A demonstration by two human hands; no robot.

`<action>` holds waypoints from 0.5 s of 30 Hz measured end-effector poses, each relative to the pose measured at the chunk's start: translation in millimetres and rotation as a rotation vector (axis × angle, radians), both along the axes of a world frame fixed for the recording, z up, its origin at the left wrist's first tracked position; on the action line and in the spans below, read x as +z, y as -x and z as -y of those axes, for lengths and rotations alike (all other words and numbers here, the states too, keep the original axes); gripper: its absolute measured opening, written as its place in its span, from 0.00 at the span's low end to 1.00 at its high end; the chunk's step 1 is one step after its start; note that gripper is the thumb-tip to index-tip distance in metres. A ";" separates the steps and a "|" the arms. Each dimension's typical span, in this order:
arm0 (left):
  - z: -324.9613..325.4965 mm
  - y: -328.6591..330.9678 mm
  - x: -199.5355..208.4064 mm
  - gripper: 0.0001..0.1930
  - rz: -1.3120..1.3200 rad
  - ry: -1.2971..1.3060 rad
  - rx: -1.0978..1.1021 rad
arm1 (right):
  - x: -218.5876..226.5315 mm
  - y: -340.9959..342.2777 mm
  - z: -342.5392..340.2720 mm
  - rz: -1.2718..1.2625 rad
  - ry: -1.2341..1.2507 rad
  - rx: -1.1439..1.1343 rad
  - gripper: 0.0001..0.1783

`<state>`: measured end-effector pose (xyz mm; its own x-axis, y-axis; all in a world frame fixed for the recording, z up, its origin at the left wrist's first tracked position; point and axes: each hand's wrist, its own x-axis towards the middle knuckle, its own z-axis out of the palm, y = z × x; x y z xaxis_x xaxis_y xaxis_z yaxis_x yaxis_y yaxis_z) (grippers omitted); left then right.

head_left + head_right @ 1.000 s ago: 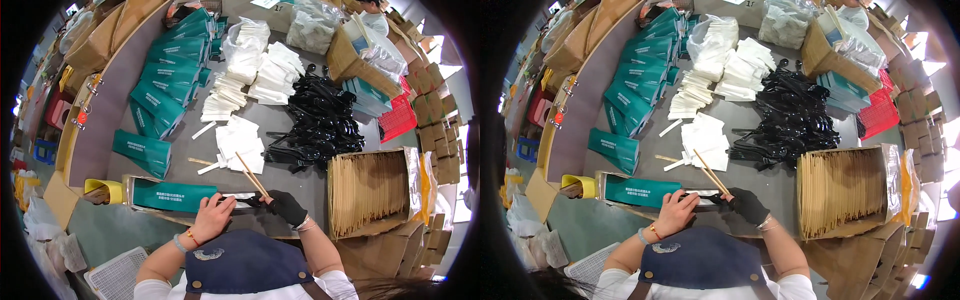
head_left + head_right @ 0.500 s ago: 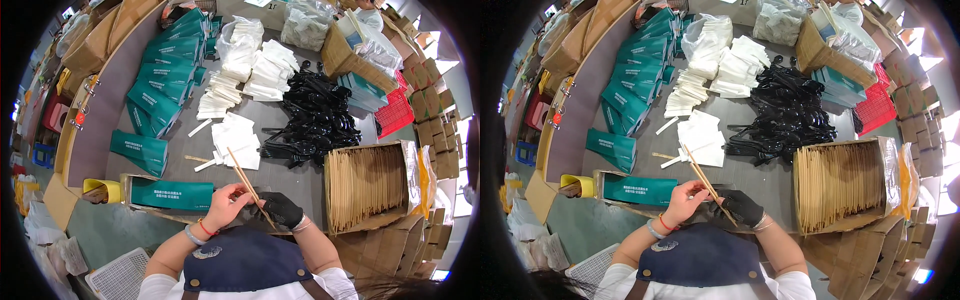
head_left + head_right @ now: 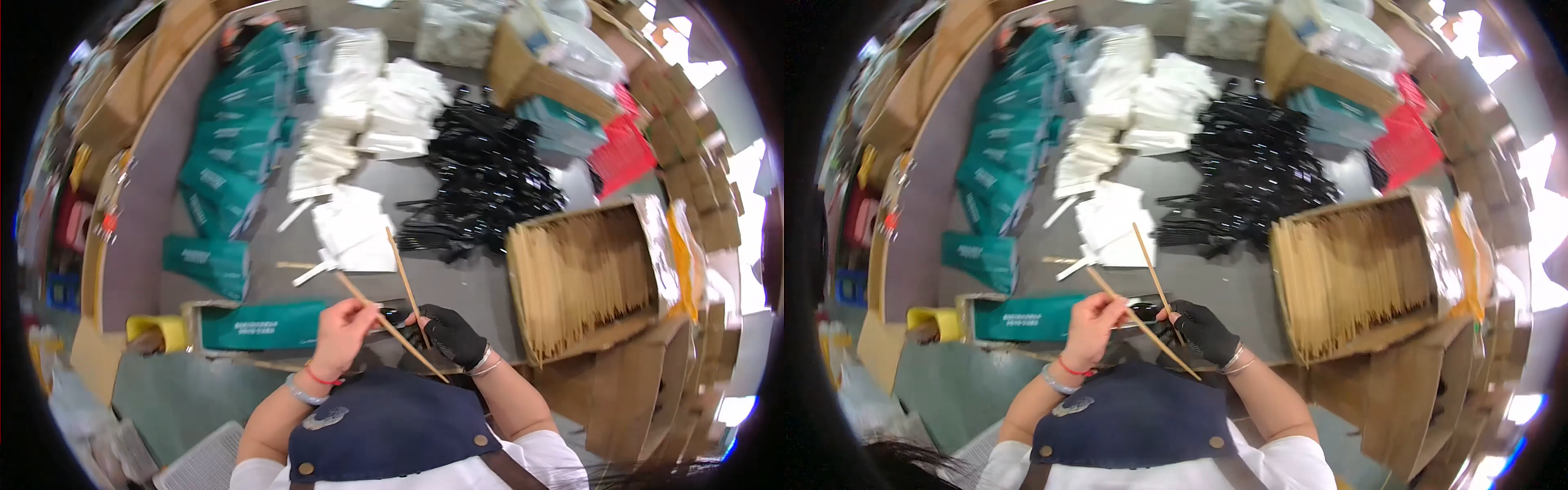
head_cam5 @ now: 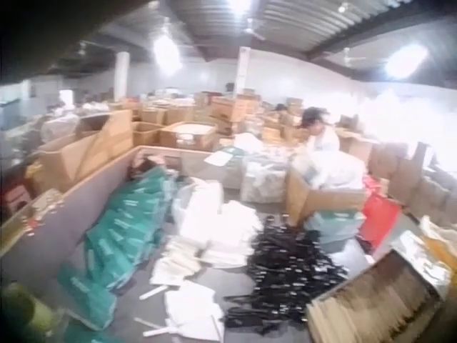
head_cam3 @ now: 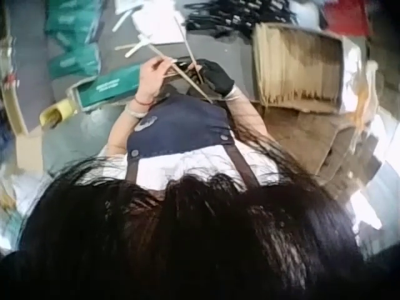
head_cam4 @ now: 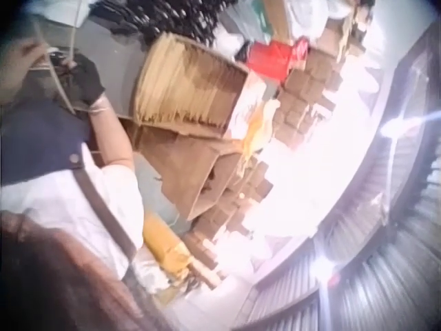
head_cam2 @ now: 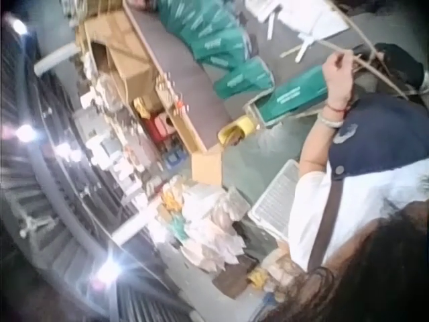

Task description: Packaging small components and paper inserts into plastic sleeves at a factory workstation.

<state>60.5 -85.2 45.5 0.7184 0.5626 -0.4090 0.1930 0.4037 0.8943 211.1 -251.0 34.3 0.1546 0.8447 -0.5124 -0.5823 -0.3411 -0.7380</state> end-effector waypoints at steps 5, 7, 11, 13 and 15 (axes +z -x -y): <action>-4.3 -2.1 -6.2 0.06 0.075 0.045 0.032 | -34.0 46.5 99.2 0.806 0.180 -0.468 0.11; 0.1 -15.9 -7.5 0.06 0.093 0.091 -0.011 | -55.6 78.3 155.2 0.974 0.273 -0.651 0.10; 14.5 -40.5 0.1 0.06 0.124 0.098 -0.155 | -64.4 151.7 256.8 0.901 1.067 -0.641 0.11; 20.6 -45.8 -1.6 0.06 0.128 0.095 -0.212 | -92.0 193.8 327.5 0.924 1.299 -0.556 0.13; 26.4 -48.3 -0.6 0.06 0.138 0.075 -0.241 | -101.3 222.6 369.7 0.959 1.511 -0.564 0.15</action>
<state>108.8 -111.7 44.8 0.8795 0.3406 -0.3323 0.1702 0.4269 0.8881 -11.5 -620.7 -67.0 0.8667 -0.4247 -0.2617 -0.4691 -0.8723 -0.1380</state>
